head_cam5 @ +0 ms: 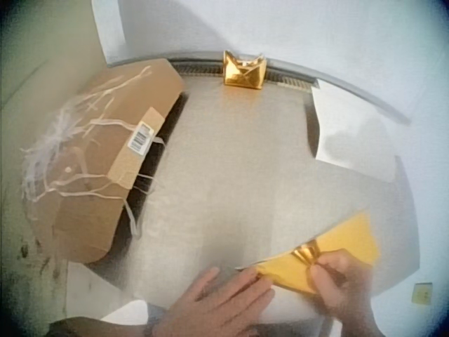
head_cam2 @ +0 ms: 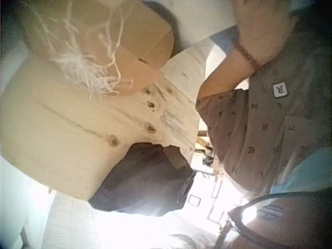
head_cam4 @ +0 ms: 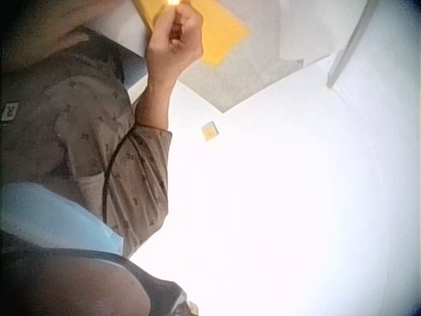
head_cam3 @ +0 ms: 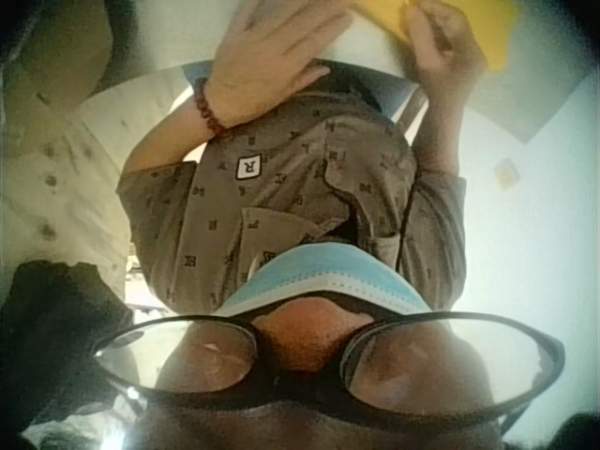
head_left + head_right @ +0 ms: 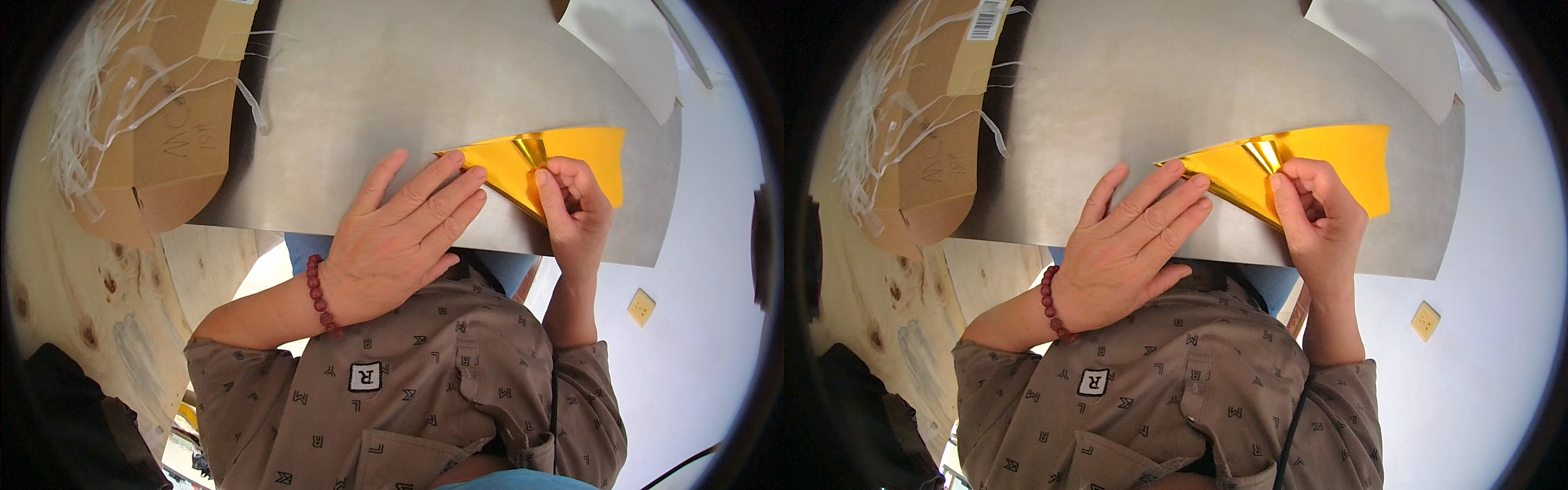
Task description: The person folds a gold-colored sheet of paper into a triangular origami shape, pressing creases and tucking flaps to form a small pouch. They place the finished piece on the table and begin folding a second sheet in the same manner.
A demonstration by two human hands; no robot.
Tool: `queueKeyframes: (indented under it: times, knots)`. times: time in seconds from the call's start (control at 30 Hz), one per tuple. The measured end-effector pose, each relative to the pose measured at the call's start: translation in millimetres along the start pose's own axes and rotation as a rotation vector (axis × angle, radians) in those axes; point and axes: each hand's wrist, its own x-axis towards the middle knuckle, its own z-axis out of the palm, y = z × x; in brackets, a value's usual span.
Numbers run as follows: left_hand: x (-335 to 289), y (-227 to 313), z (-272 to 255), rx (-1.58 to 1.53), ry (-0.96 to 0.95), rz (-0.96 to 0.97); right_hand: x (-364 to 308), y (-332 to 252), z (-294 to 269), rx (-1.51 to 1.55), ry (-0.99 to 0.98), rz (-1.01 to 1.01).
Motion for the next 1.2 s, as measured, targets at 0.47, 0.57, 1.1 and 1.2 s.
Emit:
queueKeyframes:
  times: [0.47, 0.57, 1.1, 1.2]
  knots:
    - [1.6, -0.2, 2.7, 0.012, 0.011, -0.007, 0.9, -1.5, -1.8, -0.051, -0.006, -0.040]
    - [1.6, 0.0, 3.3, 0.015, 0.012, -0.008, 1.5, -2.2, -1.2, -0.042, 0.002, -0.035]
    - [5.6, 0.1, -5.4, -0.038, -0.032, -0.041, 1.8, -6.9, 2.9, 0.029, 0.004, 0.019]
    - [8.0, 4.4, -0.8, -0.024, -0.031, -0.051, 2.5, -4.6, -2.9, 0.040, 0.002, 0.011]
